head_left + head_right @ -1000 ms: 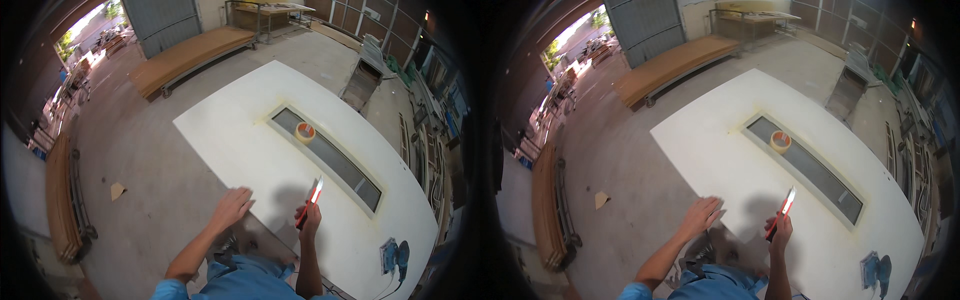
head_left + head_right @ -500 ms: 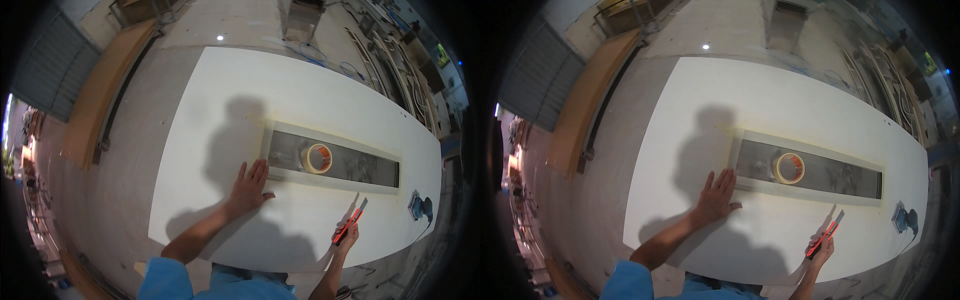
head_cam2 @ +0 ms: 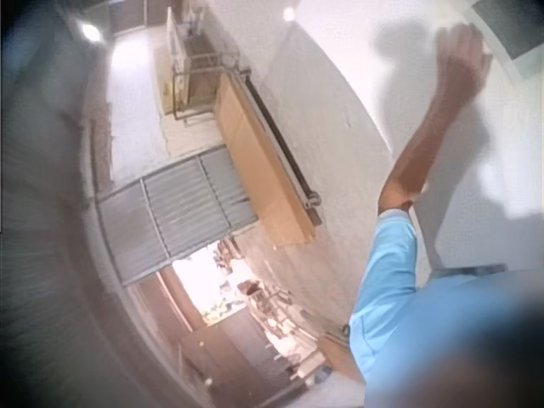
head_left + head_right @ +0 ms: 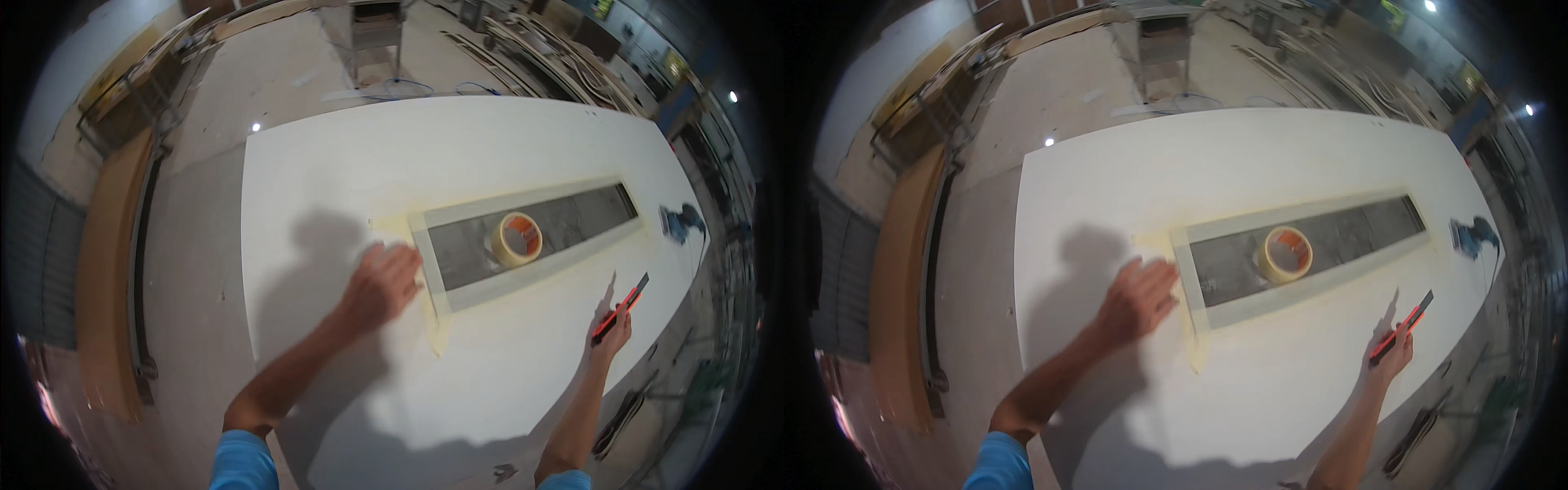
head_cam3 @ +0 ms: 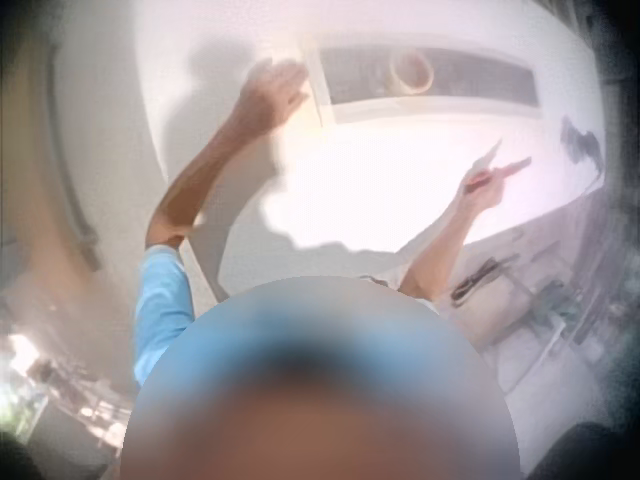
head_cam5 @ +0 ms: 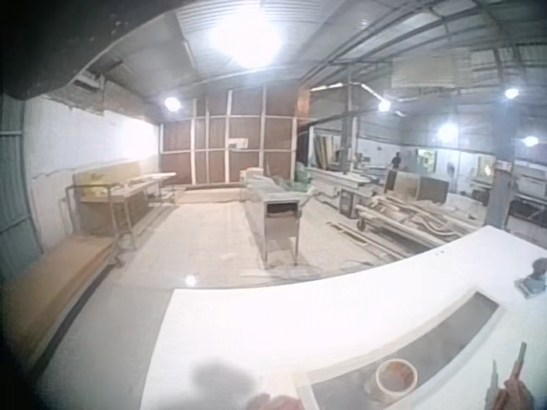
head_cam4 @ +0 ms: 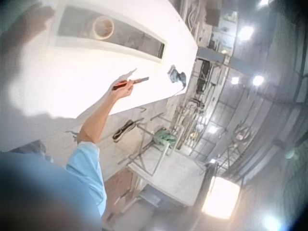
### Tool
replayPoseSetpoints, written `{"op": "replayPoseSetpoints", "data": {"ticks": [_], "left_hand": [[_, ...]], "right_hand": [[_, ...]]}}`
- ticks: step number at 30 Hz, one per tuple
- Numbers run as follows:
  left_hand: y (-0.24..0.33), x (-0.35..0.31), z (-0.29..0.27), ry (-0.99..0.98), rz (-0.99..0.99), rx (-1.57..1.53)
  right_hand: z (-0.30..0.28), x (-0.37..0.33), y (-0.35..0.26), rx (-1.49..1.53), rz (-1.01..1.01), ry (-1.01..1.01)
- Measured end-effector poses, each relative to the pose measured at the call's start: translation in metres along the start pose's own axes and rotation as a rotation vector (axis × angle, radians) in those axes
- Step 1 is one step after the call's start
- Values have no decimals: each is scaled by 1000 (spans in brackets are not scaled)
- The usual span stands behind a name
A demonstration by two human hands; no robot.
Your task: The person applies masking tape around the rectangular cutout on a white panel, smoothing each strip and trimming excess with a utility knife. The person works methodically along all four edges of the cutout.
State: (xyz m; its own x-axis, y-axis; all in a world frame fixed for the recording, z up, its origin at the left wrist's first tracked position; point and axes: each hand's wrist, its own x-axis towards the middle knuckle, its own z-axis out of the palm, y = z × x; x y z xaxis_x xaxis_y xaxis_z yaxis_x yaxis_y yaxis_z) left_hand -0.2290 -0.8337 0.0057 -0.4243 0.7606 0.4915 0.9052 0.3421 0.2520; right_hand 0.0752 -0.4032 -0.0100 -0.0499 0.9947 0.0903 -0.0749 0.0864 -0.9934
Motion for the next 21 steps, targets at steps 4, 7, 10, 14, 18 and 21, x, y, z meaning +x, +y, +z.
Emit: {"op": "replayPoseSetpoints", "data": {"ticks": [4,7,10,14,18,21], "left_hand": [[-53,26,5,-64,77,107],[-64,30,8,-69,83,56],[-72,34,6,-65,132,27],[-88,45,3,-123,212,10],[-109,64,2,-225,339,-46],[-124,79,2,-208,471,-131]], "right_hand": [[0,-95,-13,88,55,-42],[10,-160,-16,-1,0,-161],[24,-187,-20,-82,-12,-144],[39,-189,-24,-97,-25,-59],[47,-191,-29,-180,19,15],[55,-202,-32,-175,71,153]]}}
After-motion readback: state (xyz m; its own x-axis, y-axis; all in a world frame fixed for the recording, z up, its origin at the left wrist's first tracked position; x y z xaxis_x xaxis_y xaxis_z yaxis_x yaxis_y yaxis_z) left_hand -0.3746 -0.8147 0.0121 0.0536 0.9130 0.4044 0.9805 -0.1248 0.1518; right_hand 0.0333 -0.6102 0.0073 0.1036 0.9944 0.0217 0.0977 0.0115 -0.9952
